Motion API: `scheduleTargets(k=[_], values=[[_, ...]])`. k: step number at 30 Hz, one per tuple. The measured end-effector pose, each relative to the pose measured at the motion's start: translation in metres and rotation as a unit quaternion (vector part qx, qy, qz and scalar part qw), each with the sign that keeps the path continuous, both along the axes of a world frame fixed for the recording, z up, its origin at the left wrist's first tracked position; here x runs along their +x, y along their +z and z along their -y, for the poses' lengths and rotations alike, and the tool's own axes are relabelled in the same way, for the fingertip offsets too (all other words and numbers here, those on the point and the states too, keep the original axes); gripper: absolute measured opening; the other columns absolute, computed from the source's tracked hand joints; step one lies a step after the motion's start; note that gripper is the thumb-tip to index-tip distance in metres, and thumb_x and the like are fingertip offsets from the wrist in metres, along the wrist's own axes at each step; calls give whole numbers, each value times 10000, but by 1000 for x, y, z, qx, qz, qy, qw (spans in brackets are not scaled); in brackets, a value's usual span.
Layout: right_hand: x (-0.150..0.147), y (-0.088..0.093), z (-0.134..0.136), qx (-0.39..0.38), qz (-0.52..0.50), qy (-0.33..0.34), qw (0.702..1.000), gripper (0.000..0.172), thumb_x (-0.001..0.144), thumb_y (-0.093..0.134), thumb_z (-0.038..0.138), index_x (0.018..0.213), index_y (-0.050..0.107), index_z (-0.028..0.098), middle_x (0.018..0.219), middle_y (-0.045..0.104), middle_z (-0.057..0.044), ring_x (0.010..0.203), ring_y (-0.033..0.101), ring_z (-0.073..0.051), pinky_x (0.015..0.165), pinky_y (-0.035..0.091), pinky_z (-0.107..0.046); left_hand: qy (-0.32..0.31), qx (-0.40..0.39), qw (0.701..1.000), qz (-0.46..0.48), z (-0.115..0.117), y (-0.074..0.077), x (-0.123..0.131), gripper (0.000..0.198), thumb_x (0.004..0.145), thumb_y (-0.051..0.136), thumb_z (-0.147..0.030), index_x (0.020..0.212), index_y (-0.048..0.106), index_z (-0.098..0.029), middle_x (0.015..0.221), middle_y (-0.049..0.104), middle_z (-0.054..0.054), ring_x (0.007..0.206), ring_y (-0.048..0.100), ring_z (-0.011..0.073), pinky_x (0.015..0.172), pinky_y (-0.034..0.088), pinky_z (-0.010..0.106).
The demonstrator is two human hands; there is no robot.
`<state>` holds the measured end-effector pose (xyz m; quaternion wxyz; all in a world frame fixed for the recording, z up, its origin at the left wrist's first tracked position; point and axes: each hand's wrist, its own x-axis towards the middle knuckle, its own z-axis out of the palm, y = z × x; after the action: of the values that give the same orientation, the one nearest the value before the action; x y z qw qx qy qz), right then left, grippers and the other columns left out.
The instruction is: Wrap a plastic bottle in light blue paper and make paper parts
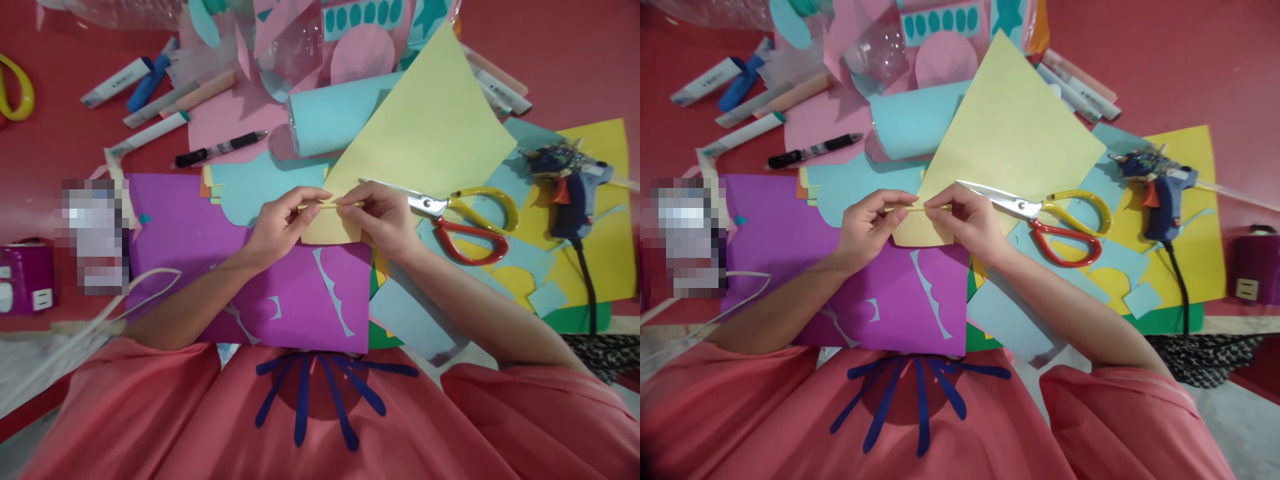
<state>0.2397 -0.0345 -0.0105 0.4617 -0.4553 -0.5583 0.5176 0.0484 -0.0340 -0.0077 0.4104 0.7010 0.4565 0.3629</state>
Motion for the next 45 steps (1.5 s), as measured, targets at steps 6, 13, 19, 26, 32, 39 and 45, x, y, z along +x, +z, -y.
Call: scheduleTargets(k=[6,13,19,26,32,39,45], values=[[-1,2,-1,0,-1,6,1000,219,768,731,416,847,689,216,784,662,7,698,590,-100,586,438,-239,-12,-1,999,46,0,-7,0,351,920,547,-506,1110,582,-213,1013,706,39,888,698,126,622,514,172],[0,4,0,-38,44,12,998,186,782,699,375,759,709,190,690,648,11,570,497,-74,522,362,-235,-24,-8,999,43,1,-8,-1,318,918,559,-476,1098,604,-217,809,667,-7,574,564,60,492,419,160],[-1,3,0,-34,37,6,999,116,759,691,305,757,711,191,681,644,21,551,468,-67,524,342,-239,-44,-16,999,-16,-2,3,0,382,967,424,-515,997,663,-217,531,408,-59,441,390,74,432,333,202],[-1,5,0,-33,29,3,999,74,746,688,269,755,705,198,670,636,25,556,473,-73,517,344,-243,-45,-53,998,-3,-1,4,-1,386,960,436,-513,1029,654,-202,551,419,-58,445,376,73,427,314,205],[0,4,-1,-21,8,21,1000,23,746,699,225,741,708,205,690,658,25,618,548,-86,575,399,-252,-40,-55,997,-21,-3,6,0,365,929,504,-486,965,702,-182,644,591,-23,482,425,62,437,327,194],[0,0,-1,-18,11,27,999,56,748,710,245,787,707,206,748,669,12,638,543,-92,569,391,-249,2,-25,1000,2,1,3,3,246,891,593,-374,947,744,-187,832,747,17,554,534,62,499,410,182],[-1,7,0,-90,17,27,995,150,748,723,344,771,699,198,590,545,43,462,332,-45,434,237,-222,10,13,1000,0,2,1,1,275,889,601,-426,941,756,-206,839,764,27,612,599,86,546,461,202]])
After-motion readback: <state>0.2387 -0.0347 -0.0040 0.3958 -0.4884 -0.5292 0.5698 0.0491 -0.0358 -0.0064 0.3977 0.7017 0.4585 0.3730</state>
